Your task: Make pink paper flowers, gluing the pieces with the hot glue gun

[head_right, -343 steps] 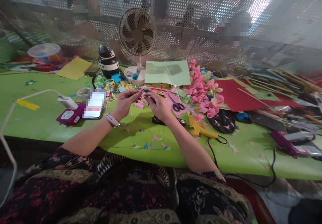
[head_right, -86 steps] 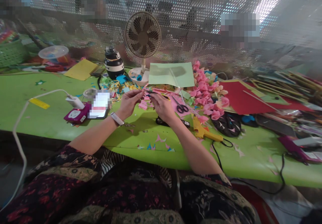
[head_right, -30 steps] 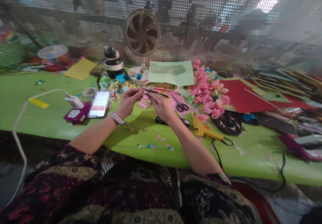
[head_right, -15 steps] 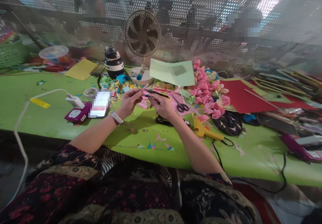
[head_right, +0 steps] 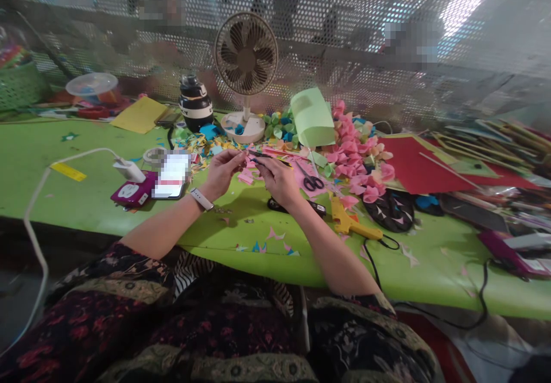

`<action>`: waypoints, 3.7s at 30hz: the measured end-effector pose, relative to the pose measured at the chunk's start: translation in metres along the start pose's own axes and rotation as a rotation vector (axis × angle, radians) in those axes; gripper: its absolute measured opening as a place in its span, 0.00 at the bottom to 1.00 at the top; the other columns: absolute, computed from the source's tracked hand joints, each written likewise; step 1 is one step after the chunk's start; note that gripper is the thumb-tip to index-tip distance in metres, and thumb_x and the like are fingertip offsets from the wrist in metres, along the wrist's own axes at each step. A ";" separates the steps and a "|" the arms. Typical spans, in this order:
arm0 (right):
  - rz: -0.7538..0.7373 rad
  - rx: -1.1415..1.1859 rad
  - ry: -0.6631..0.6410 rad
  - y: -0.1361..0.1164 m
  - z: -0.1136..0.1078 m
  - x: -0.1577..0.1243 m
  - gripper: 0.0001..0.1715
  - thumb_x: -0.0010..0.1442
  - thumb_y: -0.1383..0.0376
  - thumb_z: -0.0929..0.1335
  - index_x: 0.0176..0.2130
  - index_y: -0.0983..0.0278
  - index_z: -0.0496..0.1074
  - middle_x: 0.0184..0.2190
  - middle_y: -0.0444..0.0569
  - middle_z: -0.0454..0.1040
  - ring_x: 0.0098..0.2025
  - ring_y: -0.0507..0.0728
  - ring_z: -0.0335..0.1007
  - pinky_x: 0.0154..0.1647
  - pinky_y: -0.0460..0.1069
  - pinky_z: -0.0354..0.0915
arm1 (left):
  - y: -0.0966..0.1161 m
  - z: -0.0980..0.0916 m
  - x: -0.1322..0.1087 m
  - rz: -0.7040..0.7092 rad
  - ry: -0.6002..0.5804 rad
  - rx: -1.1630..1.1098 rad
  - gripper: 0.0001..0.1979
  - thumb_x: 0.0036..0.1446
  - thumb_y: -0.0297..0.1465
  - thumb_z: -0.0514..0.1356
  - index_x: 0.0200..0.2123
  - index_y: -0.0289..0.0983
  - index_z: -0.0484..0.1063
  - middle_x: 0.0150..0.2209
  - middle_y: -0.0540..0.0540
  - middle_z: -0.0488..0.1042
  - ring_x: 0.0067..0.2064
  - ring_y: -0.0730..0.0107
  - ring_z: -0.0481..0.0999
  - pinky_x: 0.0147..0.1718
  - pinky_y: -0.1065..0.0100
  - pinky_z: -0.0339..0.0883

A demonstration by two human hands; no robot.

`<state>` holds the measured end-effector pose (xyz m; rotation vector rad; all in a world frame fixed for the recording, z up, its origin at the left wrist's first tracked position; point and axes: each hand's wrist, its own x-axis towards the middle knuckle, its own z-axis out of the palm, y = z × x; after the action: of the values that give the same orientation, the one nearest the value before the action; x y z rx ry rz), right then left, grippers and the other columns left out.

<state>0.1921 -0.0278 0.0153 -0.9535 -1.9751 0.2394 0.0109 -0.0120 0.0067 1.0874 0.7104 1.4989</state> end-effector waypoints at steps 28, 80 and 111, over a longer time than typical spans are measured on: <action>-0.021 -0.097 -0.027 -0.001 0.002 0.000 0.21 0.70 0.52 0.65 0.52 0.59 0.78 0.48 0.54 0.82 0.49 0.62 0.79 0.51 0.56 0.73 | 0.001 0.001 0.000 -0.042 0.012 0.009 0.18 0.42 0.44 0.77 0.25 0.38 0.77 0.22 0.53 0.73 0.24 0.79 0.68 0.27 0.71 0.62; -0.089 -0.246 0.039 -0.001 -0.001 -0.001 0.27 0.73 0.48 0.59 0.49 0.59 0.79 0.40 0.54 0.81 0.43 0.61 0.78 0.45 0.53 0.72 | 0.005 0.001 -0.002 -0.052 -0.046 -0.069 0.18 0.37 0.43 0.79 0.29 0.41 0.83 0.26 0.51 0.78 0.28 0.78 0.73 0.29 0.72 0.67; 0.034 -0.388 -0.165 -0.007 0.001 -0.002 0.24 0.75 0.57 0.57 0.57 0.63 0.73 0.46 0.58 0.80 0.41 0.62 0.79 0.34 0.50 0.67 | 0.006 0.000 0.002 0.036 -0.012 -0.045 0.17 0.37 0.41 0.79 0.23 0.37 0.80 0.23 0.52 0.75 0.25 0.80 0.68 0.28 0.72 0.64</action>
<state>0.1882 -0.0336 0.0174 -1.2464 -2.2046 -0.0536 0.0079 -0.0111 0.0127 1.0789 0.6492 1.5304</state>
